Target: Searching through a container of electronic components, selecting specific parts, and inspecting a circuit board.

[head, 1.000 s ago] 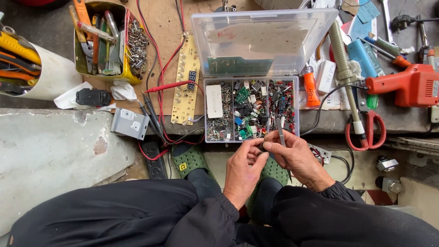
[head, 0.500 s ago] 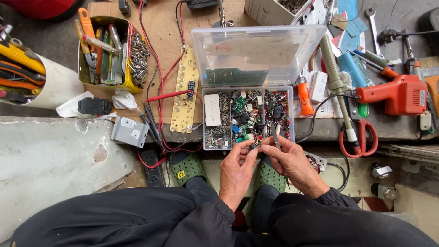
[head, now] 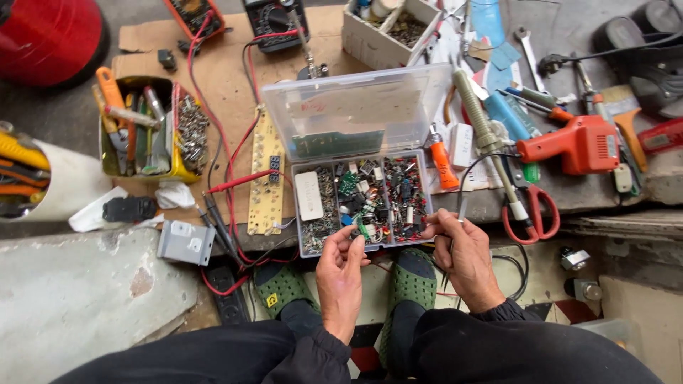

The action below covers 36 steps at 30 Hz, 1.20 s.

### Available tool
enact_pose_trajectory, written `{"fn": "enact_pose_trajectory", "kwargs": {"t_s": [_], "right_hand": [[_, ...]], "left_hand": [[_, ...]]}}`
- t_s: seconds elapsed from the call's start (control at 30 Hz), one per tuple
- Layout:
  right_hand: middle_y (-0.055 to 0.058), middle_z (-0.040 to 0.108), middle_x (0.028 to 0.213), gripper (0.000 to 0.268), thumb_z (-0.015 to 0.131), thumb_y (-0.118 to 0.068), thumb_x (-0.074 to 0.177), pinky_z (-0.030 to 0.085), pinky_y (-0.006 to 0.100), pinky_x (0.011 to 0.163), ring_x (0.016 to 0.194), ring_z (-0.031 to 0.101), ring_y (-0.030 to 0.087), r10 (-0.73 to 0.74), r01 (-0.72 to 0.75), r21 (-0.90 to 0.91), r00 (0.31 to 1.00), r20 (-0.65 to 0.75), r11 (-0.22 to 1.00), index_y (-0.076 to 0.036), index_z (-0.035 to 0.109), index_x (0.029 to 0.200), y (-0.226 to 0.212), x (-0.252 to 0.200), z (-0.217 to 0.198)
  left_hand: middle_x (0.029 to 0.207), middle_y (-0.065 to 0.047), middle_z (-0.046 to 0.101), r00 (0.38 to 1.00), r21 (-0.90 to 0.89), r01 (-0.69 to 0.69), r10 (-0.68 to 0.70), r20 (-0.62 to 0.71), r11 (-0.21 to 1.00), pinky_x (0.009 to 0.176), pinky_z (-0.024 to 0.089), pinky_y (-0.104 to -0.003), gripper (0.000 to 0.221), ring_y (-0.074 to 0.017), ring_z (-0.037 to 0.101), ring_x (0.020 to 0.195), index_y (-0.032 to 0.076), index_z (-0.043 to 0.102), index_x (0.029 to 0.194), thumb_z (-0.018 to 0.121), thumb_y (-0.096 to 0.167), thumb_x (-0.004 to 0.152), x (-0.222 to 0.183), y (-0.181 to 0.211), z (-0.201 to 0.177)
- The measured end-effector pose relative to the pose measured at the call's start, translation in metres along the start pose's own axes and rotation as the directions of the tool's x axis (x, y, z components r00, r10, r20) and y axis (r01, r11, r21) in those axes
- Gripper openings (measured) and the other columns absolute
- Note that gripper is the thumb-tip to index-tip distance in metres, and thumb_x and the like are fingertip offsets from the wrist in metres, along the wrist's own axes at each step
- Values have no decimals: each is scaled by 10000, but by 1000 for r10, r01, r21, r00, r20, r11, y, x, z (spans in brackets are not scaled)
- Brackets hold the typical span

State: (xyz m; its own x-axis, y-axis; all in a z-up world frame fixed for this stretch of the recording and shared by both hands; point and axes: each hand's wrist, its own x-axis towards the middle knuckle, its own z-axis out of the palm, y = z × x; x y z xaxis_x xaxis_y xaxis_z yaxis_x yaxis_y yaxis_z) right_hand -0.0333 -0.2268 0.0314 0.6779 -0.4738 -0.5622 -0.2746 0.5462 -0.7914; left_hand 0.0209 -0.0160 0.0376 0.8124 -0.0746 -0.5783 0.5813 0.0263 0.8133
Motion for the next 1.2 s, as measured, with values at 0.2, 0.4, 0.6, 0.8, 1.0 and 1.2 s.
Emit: {"fn": "enact_pose_trajectory", "kwargs": {"t_s": [0.2,0.4,0.6,0.8,1.0,1.2], "right_hand": [[259,781,890,339,573,-292,1151,284,249,309,364,471,165,-73,67,-53,990,-118,996,12,719,1128,-12,1,2],[260,769,829,304,626,-257,1105,291,257,289,352,471,178,-79,51,-214,989,-125,975,13,766,1108,-19,-2,-2],[193,806,831,521,569,-264,1043,538,564,712,714,720,407,11,249,-902,963,270,354,-348,634,1553,-45,46,10],[169,796,768,630,475,-143,1060,600,439,579,533,717,276,175,428,-902,894,413,-57,-261,468,1679,-56,84,39],[240,818,849,660,506,-227,1018,637,596,864,841,831,479,347,383,-916,881,322,-121,-325,452,1669,-51,62,18],[216,792,743,662,497,-192,1019,632,611,796,728,822,453,226,360,-933,910,347,-15,-232,424,1675,-60,90,32]], "left_hand": [[1094,-177,807,961,181,-241,209,179,954,835,660,-345,355,-193,763,924,52,716,1410,694,237,1107,42,36,54],[1161,-198,818,905,338,-395,299,303,854,849,655,-371,337,-245,792,989,81,681,1436,648,246,1144,109,47,94],[1241,-224,804,954,291,-275,221,205,916,798,612,-263,397,-186,742,964,34,620,1469,633,275,1154,119,54,87],[1197,-202,836,984,225,-178,171,51,958,733,599,-210,396,-126,720,905,40,656,1442,682,256,1111,105,53,65],[1216,-228,837,973,153,-229,221,70,961,649,583,-176,406,-116,711,862,21,646,1434,682,260,1108,114,54,67],[1215,-218,837,970,166,-240,229,85,956,638,570,-178,403,-116,708,851,34,645,1437,684,267,1110,123,40,73]]}}
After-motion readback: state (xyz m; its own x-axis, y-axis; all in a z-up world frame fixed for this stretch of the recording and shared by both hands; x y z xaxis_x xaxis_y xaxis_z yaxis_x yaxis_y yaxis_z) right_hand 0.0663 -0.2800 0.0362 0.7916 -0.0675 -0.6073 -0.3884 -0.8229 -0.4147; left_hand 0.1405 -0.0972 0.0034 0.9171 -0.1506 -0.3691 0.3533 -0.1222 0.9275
